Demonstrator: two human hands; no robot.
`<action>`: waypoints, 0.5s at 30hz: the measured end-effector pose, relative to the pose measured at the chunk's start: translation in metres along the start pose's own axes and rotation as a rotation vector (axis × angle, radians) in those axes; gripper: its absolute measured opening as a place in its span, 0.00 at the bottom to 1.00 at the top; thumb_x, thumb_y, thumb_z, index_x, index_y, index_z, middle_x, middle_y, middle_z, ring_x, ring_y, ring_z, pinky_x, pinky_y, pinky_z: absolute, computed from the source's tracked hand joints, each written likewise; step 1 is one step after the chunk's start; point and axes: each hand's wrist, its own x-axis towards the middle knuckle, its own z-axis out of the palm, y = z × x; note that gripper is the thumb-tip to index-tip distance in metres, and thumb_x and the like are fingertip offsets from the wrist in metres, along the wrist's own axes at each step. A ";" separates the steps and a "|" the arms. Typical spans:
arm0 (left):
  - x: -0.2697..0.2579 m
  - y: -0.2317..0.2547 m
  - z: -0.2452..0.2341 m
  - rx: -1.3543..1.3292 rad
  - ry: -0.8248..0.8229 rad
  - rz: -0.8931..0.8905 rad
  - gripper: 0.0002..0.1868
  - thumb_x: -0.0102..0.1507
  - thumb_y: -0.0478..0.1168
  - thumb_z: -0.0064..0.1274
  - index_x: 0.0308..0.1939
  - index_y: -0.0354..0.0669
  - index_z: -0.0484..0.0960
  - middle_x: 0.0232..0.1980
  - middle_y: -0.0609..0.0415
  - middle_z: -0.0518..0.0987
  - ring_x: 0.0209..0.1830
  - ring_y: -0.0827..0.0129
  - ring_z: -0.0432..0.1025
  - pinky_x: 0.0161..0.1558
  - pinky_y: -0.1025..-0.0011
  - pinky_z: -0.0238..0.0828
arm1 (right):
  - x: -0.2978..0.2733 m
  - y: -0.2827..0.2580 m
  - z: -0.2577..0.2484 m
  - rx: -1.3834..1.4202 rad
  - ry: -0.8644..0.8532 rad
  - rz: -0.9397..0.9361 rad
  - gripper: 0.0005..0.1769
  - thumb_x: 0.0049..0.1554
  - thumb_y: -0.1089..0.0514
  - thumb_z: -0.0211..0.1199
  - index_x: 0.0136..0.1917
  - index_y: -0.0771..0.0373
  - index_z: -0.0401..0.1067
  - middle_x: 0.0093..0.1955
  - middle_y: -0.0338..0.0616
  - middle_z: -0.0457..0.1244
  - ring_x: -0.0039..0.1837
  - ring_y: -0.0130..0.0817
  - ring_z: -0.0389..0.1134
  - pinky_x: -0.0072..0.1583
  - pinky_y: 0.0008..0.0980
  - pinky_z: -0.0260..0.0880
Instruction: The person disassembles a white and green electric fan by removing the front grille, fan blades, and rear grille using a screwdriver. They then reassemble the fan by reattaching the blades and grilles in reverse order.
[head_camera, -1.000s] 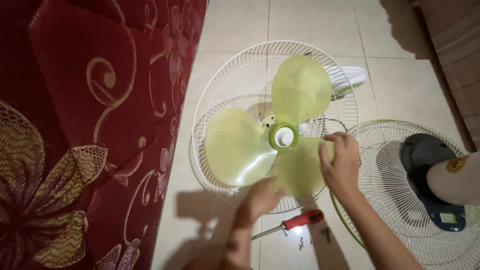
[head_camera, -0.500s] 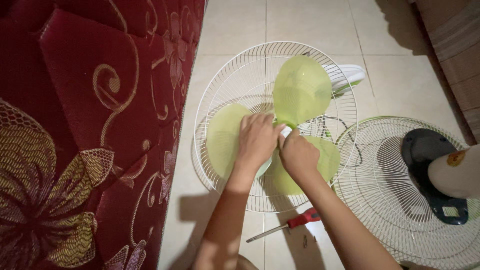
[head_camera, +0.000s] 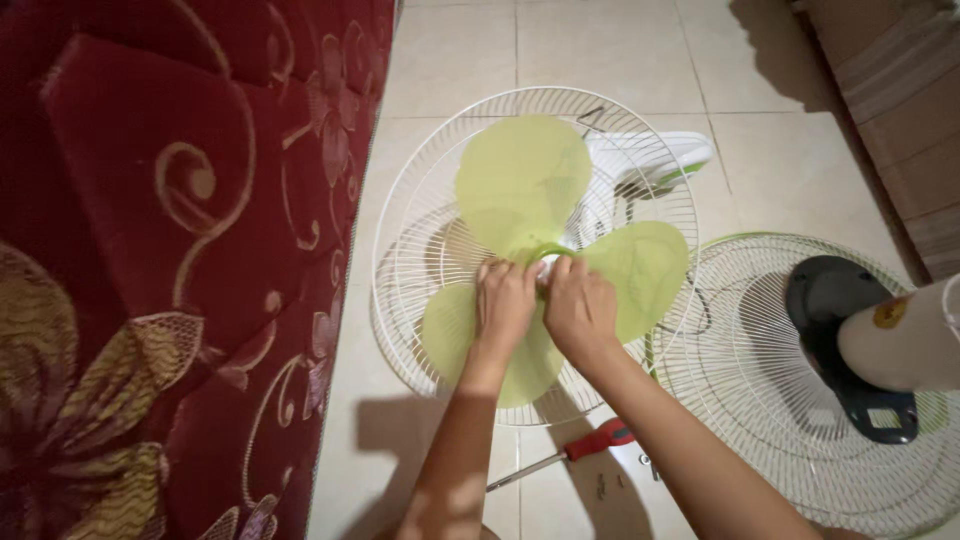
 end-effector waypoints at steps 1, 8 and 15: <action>-0.002 0.000 0.004 -0.005 -0.002 -0.011 0.18 0.69 0.44 0.51 0.33 0.33 0.85 0.35 0.36 0.82 0.40 0.45 0.76 0.59 0.52 0.65 | -0.001 0.002 -0.001 -0.003 0.021 -0.013 0.10 0.56 0.58 0.58 0.48 0.66 0.68 0.45 0.57 0.65 0.43 0.54 0.70 0.45 0.50 0.70; -0.011 0.001 0.000 -0.050 0.026 -0.046 0.17 0.70 0.43 0.49 0.40 0.32 0.87 0.37 0.36 0.82 0.42 0.43 0.75 0.59 0.53 0.64 | 0.002 -0.004 -0.012 -0.067 0.081 -0.118 0.10 0.54 0.58 0.59 0.48 0.65 0.69 0.45 0.55 0.65 0.47 0.52 0.68 0.48 0.48 0.67; -0.001 0.017 -0.035 0.097 -0.260 -0.206 0.22 0.72 0.49 0.45 0.40 0.33 0.85 0.44 0.40 0.84 0.52 0.50 0.75 0.75 0.44 0.47 | -0.032 0.052 -0.047 0.313 -0.090 -0.093 0.24 0.59 0.46 0.62 0.56 0.70 0.69 0.50 0.60 0.66 0.55 0.57 0.67 0.56 0.52 0.65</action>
